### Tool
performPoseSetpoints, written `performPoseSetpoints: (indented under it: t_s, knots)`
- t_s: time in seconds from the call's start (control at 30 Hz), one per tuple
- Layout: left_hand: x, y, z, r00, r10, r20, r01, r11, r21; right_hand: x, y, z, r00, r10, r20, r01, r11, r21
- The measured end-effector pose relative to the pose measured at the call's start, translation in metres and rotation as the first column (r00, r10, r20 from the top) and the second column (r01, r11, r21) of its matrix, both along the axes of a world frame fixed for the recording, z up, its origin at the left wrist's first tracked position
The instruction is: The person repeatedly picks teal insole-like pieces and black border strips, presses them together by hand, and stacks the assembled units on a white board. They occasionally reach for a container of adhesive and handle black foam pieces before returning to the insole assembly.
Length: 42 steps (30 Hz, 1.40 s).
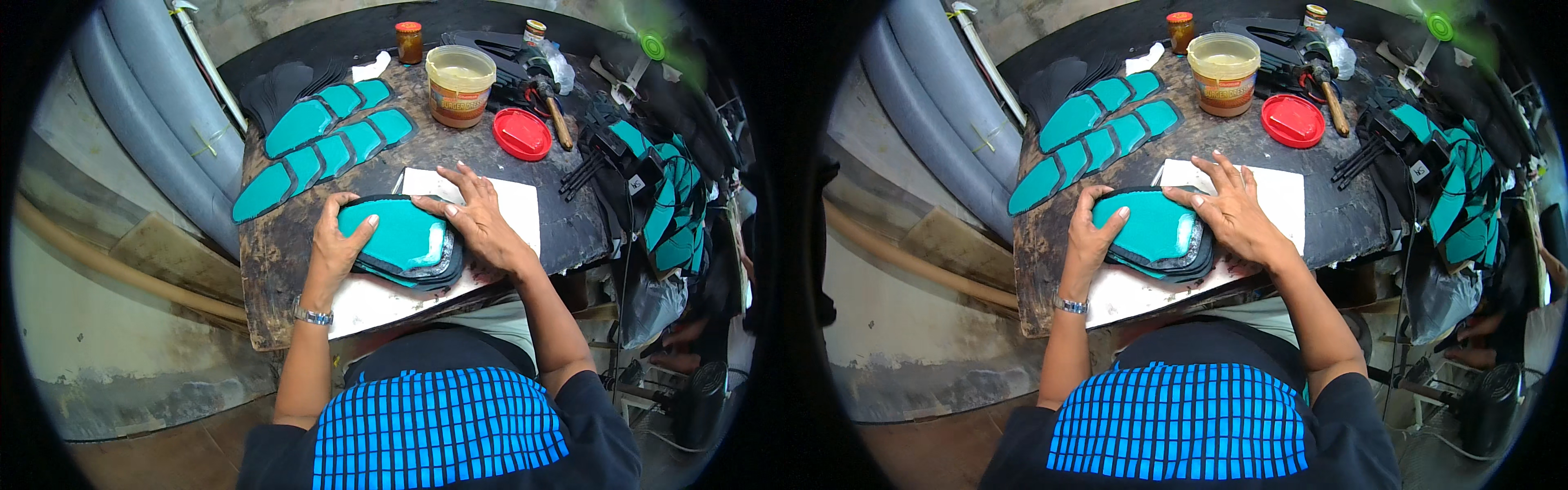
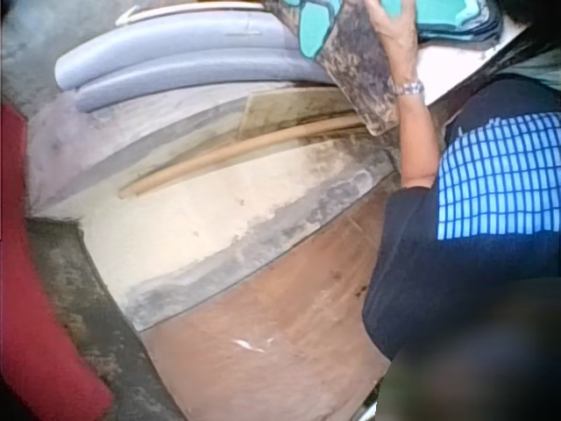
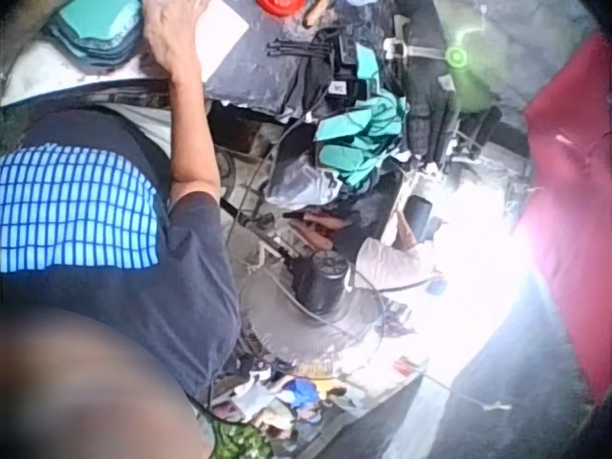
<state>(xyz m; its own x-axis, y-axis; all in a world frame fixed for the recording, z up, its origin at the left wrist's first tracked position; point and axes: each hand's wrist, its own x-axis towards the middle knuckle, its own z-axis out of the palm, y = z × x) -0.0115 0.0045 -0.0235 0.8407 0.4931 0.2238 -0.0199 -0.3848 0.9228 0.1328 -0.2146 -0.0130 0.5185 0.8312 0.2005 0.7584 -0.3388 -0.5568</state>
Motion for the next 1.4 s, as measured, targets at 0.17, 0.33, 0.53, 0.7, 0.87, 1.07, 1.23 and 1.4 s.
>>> performPoseSetpoints:
  t_s: [0.17,0.33,0.53,0.7,0.87,1.07,1.23,1.4]
  knots:
    - [-0.001,0.000,0.002,1.000,0.006,0.000,-0.006,1.000,0.014,0.013,-0.010,-0.003,0.995,-0.031,-0.095,0.038,0.997,0.074]
    - [0.000,-0.002,0.003,1.000,-0.002,-0.002,0.002,1.000,-0.031,0.012,-0.002,-0.004,0.995,0.095,-0.030,-0.094,0.995,0.029]
    - [0.000,-0.003,0.002,1.000,0.012,0.019,-0.012,1.000,-0.025,0.014,-0.021,-0.002,0.986,0.091,-0.140,-0.079,0.993,0.086]
    - [0.002,-0.001,0.002,0.999,0.040,-0.006,-0.040,0.999,0.034,0.000,-0.040,-0.007,0.994,0.103,-0.034,-0.097,0.984,0.152]
    - [0.001,-0.002,0.003,0.999,0.028,0.021,-0.029,0.997,0.077,-0.005,-0.030,-0.011,0.998,-0.054,0.040,0.052,0.997,0.049]
    - [0.002,-0.002,0.002,0.998,0.046,0.048,-0.052,0.990,0.132,-0.004,-0.022,-0.008,0.994,-0.010,0.111,0.014,0.999,-0.035]
    - [0.000,-0.002,0.001,0.999,0.045,0.002,-0.045,0.997,0.061,0.011,-0.018,-0.005,0.992,0.108,0.061,-0.107,0.994,-0.014]
    - [0.002,0.000,0.000,0.992,0.069,0.104,-0.097,0.950,0.296,-0.016,-0.034,-0.008,0.990,0.090,0.105,-0.087,0.996,-0.036]
